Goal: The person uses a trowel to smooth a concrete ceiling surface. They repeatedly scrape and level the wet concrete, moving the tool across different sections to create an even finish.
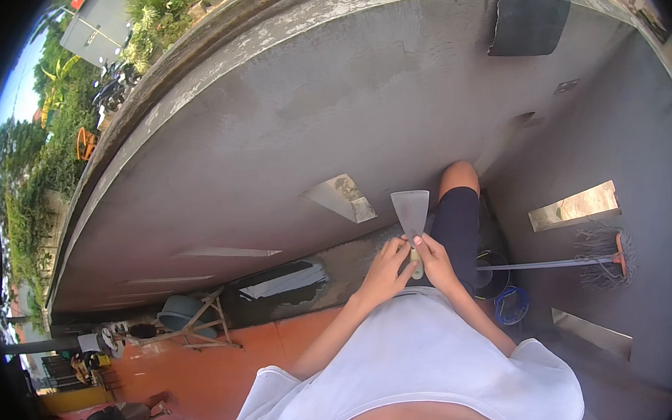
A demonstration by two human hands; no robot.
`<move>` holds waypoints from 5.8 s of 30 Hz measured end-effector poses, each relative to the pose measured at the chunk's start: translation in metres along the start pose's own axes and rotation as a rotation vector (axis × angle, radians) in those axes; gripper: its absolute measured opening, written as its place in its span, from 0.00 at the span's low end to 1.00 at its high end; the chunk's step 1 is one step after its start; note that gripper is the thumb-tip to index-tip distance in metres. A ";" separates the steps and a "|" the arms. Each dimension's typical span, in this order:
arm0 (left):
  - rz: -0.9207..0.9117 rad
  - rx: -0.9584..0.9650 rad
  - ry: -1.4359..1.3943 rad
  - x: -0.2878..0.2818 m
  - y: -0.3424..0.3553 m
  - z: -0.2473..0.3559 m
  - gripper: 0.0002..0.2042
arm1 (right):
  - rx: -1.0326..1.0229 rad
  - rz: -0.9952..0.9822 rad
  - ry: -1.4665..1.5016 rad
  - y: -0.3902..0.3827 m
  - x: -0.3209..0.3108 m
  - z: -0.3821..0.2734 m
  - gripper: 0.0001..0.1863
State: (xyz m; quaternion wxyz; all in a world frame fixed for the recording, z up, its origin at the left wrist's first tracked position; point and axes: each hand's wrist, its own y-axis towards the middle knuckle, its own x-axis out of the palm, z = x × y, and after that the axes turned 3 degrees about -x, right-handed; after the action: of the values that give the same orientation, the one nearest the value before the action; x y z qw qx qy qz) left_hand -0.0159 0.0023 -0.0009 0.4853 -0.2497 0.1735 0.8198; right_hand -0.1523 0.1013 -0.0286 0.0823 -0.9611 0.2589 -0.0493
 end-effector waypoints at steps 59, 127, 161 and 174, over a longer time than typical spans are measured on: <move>0.220 0.985 0.658 -0.303 0.193 0.178 0.18 | -0.387 -0.557 0.937 0.100 0.132 -0.261 0.18; 0.130 0.990 0.374 -0.255 0.180 0.134 0.14 | -0.191 -0.606 0.874 0.083 0.102 -0.184 0.23; 0.071 0.918 0.370 -0.266 0.175 0.146 0.15 | -0.089 -0.505 0.957 0.074 0.110 -0.195 0.20; 0.029 0.932 0.409 -0.268 0.180 0.150 0.18 | -0.103 -0.541 1.016 0.078 0.109 -0.196 0.22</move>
State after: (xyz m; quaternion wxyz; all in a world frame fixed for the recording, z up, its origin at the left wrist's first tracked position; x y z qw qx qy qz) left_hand -0.1028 -0.1930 0.2835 0.4896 -0.1596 0.6159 0.5962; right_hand -0.1236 -0.0459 0.1548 -0.1149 -0.8515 0.0131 -0.5114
